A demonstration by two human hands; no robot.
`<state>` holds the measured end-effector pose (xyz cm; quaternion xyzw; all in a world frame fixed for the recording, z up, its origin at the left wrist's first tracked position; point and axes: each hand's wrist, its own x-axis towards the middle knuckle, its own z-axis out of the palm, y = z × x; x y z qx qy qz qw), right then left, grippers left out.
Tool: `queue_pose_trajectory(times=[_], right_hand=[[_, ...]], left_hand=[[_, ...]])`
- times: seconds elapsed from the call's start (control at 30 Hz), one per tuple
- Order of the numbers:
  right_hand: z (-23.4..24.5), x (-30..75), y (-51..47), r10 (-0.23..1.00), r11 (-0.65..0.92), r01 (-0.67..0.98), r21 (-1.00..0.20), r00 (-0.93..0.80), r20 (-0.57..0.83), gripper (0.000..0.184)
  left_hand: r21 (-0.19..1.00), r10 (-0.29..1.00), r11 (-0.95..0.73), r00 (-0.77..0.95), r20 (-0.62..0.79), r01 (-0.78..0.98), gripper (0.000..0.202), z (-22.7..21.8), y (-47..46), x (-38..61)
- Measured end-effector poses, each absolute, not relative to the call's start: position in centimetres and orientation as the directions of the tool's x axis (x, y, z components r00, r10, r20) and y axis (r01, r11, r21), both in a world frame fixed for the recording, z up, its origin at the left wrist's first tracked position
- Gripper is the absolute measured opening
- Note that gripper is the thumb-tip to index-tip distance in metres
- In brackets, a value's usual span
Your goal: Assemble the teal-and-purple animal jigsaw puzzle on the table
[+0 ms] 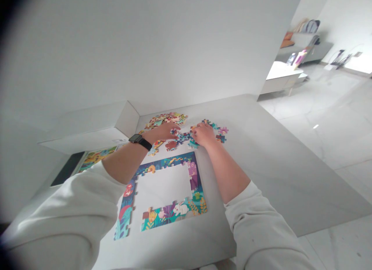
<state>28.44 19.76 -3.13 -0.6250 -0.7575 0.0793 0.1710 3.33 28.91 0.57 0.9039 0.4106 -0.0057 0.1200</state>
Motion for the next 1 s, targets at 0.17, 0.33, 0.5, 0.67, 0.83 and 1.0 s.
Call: queue_pose_trajectory(times=[0.17,0.33,0.5,0.67,0.83,1.0], right_hand=[[-3.6,27.4,19.7,0.928,0.365,0.865,-0.344,-0.308,0.21,0.049],[-3.6,25.9,19.5,0.908,0.413,0.84,-0.351,-0.351,0.228,0.059],[-2.5,25.8,19.5,0.926,0.372,0.777,-0.507,-0.276,0.257,0.038],[-1.9,27.7,20.1,0.975,0.134,0.714,-0.687,0.028,0.219,0.031],[-2.1,29.2,20.2,0.968,-0.062,0.775,-0.629,0.2,0.151,0.031],[-2.1,29.6,20.1,0.957,-0.151,0.819,-0.554,0.261,0.125,0.03]], left_hand=[[0.195,0.71,-0.667,0.693,-0.127,0.719,0.041,0.6,28.3,3.3],[0.311,0.726,-0.64,0.685,-0.056,0.703,0.035,0.6,27.8,3.3],[0.5,0.874,-0.409,0.485,-0.025,0.763,0.016,0.9,28.1,2.4],[0.656,0.965,-0.224,0.257,0.047,0.721,0.019,1.2,28.5,1.7],[0.786,0.981,-0.072,0.184,-0.054,0.615,0.023,0.7,28.6,2.6],[0.777,0.971,-0.119,0.237,-0.041,0.618,0.023,0.4,28.6,3.8]])
